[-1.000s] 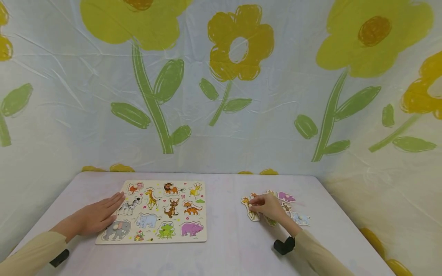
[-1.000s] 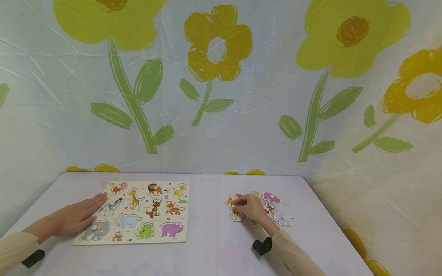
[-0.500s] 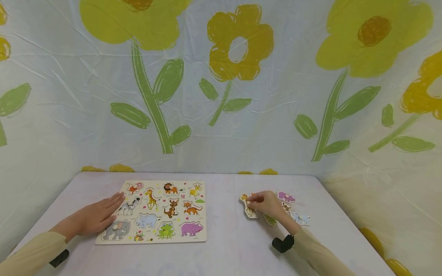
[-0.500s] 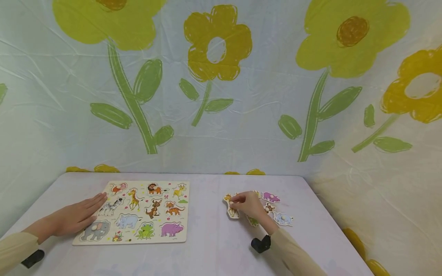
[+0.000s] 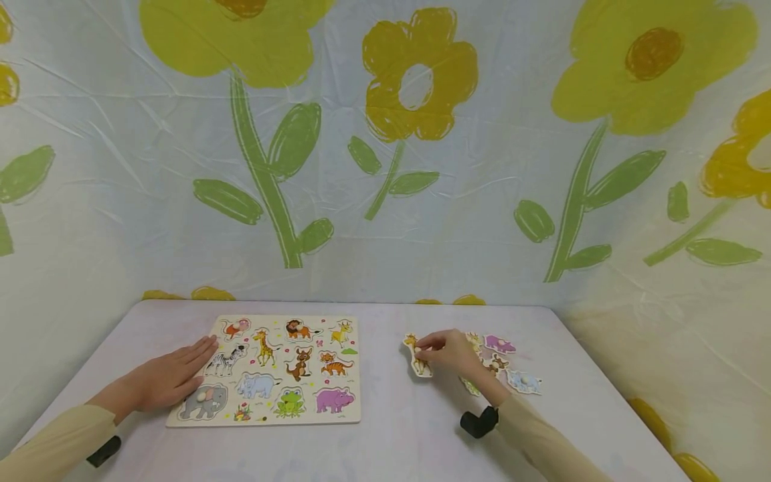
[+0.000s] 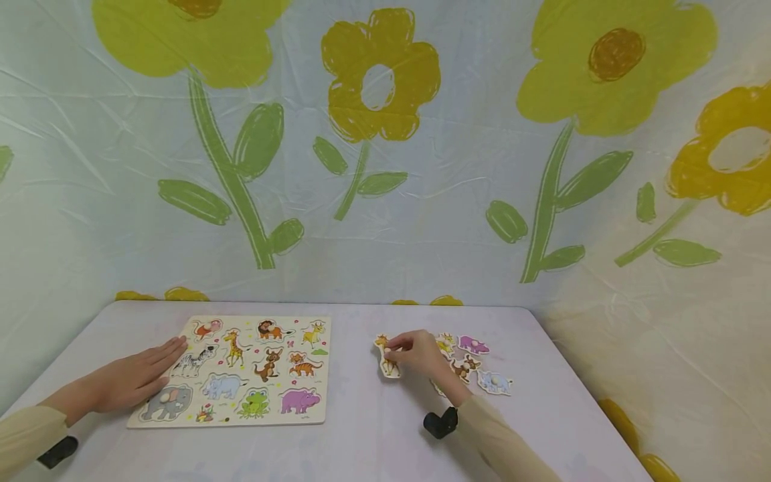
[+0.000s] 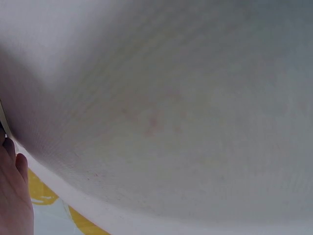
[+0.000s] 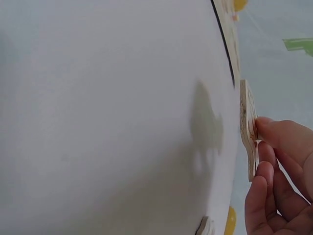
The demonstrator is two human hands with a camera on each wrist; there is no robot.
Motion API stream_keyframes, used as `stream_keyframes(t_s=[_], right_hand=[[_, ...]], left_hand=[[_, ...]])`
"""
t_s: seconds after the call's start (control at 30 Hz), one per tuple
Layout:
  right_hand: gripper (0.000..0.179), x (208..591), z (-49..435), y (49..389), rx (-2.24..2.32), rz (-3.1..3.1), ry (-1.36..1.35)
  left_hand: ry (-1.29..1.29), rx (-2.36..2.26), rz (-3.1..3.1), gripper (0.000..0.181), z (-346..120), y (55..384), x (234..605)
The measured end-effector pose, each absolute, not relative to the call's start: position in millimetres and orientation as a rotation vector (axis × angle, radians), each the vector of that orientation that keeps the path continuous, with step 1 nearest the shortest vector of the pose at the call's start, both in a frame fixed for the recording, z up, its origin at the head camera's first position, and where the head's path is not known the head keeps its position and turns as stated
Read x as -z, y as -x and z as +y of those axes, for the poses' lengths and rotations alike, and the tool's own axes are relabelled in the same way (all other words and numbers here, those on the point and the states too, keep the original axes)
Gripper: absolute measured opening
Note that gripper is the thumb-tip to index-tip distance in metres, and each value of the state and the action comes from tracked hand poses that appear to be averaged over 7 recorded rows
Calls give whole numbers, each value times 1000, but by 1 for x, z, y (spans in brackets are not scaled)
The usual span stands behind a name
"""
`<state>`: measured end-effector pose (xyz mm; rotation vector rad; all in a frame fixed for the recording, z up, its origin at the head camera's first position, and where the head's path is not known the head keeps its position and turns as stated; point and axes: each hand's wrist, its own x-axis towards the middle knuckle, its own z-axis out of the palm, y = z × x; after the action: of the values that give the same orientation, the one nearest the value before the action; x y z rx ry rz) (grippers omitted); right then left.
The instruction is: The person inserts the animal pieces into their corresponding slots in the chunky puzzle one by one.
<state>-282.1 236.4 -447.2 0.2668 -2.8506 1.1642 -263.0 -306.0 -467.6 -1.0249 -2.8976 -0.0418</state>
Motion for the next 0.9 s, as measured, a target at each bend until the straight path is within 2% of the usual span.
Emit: stream_keyframes(t_s=[0.9], right_hand=[[13, 450, 166, 295, -1175, -2814, -479]], left_hand=[[1030, 52, -2902, 60, -307, 264, 470]])
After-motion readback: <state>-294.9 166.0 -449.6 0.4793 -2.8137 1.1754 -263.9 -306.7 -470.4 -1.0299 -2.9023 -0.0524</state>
